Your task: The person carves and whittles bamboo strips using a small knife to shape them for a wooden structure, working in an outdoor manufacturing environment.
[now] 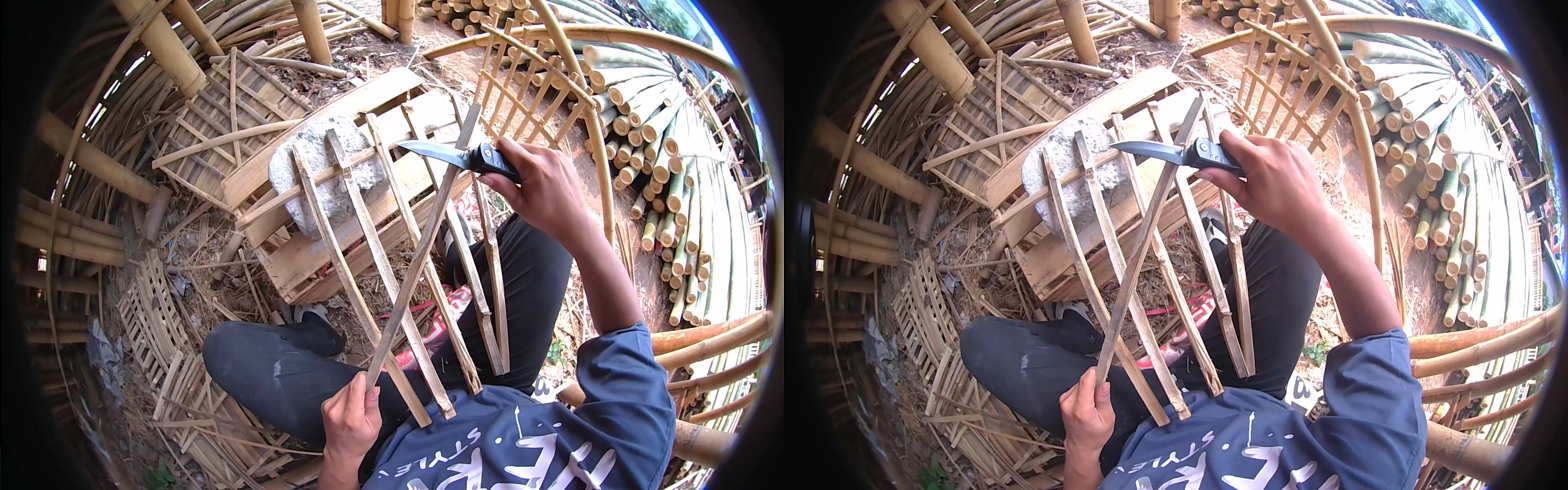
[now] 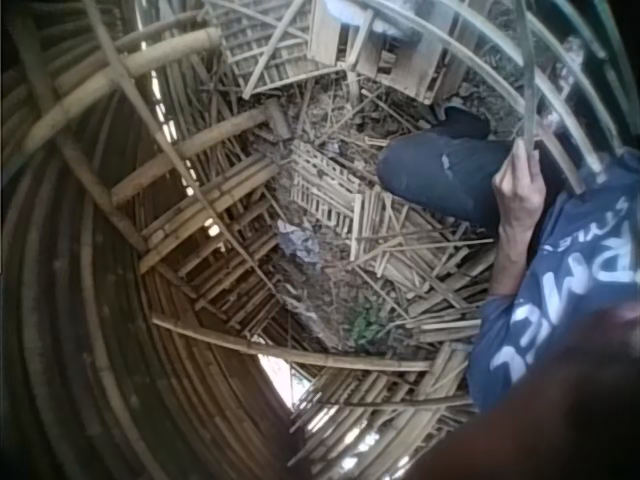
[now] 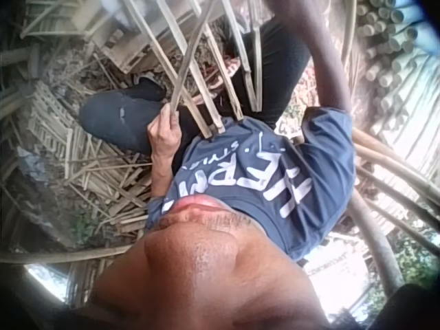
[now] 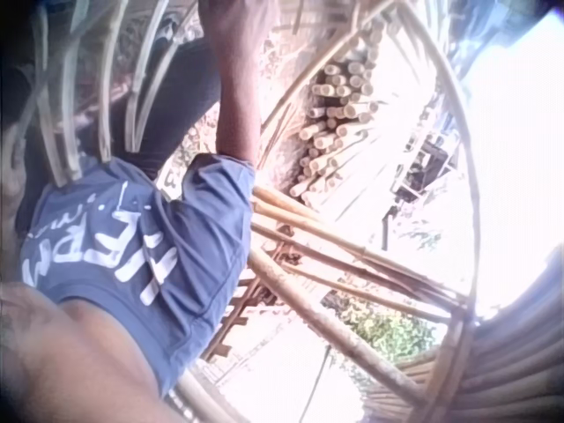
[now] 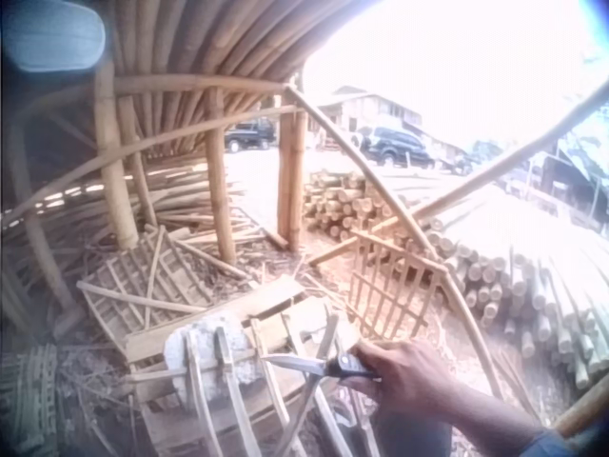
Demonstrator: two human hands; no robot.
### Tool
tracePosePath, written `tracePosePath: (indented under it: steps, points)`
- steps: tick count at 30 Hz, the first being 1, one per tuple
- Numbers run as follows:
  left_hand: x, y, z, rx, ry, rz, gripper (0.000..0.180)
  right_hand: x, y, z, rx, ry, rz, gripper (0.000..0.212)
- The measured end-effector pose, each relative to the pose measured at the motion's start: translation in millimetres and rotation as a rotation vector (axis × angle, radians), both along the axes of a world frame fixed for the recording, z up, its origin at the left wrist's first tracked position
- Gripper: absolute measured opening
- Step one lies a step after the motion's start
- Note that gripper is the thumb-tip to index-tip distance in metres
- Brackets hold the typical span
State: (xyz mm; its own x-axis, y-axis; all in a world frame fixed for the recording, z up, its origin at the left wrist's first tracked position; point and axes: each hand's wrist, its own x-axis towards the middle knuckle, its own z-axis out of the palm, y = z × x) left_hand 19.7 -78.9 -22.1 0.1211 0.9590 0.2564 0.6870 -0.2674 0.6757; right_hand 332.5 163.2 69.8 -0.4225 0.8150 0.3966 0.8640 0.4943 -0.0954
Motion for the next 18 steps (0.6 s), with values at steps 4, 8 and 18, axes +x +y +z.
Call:
tracePosePath:
  steps: [4, 8, 18]
  points:
    - [3.3, 1.2, 3.0, -0.025, -0.004, -0.004, 0.023, 5.4, 14.4, -1.6, 0.059, -0.008, -0.05, 0.046]
    - [7.7, 4.3, 4.1, -0.091, 0.002, 0.006, 0.021, 22.7, 44.8, -13.3, 0.066, -0.011, -0.14, 0.045]
    - [-0.6, -7.4, 1.1, -0.15, -0.052, 0.137, 0.017, 142.6, 85.8, -33.2, 0.059, 0.175, -0.574, 0.057]
